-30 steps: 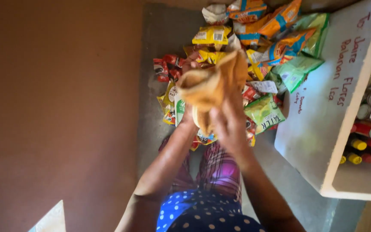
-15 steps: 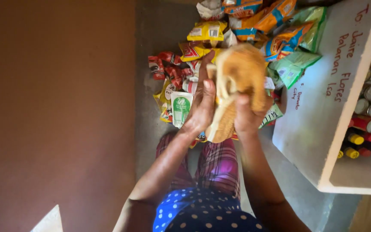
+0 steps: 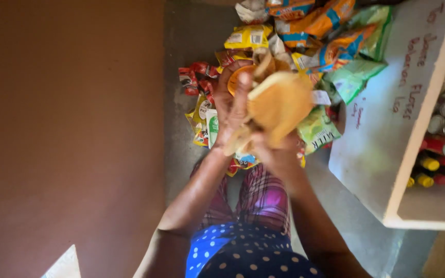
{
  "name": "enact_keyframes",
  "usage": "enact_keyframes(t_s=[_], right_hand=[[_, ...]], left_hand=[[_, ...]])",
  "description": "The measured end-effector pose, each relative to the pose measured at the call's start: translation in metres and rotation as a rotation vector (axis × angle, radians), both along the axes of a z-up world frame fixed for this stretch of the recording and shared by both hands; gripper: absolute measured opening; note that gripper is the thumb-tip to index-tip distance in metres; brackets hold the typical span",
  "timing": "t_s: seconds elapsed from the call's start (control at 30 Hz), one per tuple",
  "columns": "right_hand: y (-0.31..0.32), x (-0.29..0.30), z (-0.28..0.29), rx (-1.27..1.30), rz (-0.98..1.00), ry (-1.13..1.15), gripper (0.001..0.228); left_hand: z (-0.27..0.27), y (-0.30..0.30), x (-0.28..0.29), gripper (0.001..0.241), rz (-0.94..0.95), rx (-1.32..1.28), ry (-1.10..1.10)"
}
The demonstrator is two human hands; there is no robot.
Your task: Wiping canned goods and snack packets with a cloth and placing them into a white storage bin.
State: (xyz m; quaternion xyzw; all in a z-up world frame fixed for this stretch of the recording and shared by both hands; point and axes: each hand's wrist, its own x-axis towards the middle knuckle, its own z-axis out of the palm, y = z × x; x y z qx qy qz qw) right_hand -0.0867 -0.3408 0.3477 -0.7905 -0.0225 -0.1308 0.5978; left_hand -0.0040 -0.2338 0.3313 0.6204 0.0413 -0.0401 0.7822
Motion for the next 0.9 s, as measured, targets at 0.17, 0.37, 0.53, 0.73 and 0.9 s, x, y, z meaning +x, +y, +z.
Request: enact_keyframes(t_s=[0.17,0.37,0.53,0.73,0.9], right_hand=[[0.020,0.047,0.051,-0.213,-0.086,0.010,0.069],[-0.026,0.024,-0.099,0.820,-0.351,0.347,0.051],[-0.011,0.035,-0.041,1.285,-0.177,0.069,0.051],[-0.034,0.031,-0.050,1.343,-0.348,0.108,0.059],[-0.078,0.012,-0.141,1.260,-0.304,0.091,0.043]], left_hand=[[-0.005,-0.005,-0.001,0.061,0.082,-0.045,0.116],[0.027,-0.017,-0.009,0.061,0.066,-0.397,0.018],[0.039,-0.025,-0.023,0.070,0.107,-0.289,0.011],[0.051,-0.003,-0.037,0.088,-0.093,0.383,-0.331],[0.016,0.005,-0.038,0.085,-0.155,-0.554,0.091]])
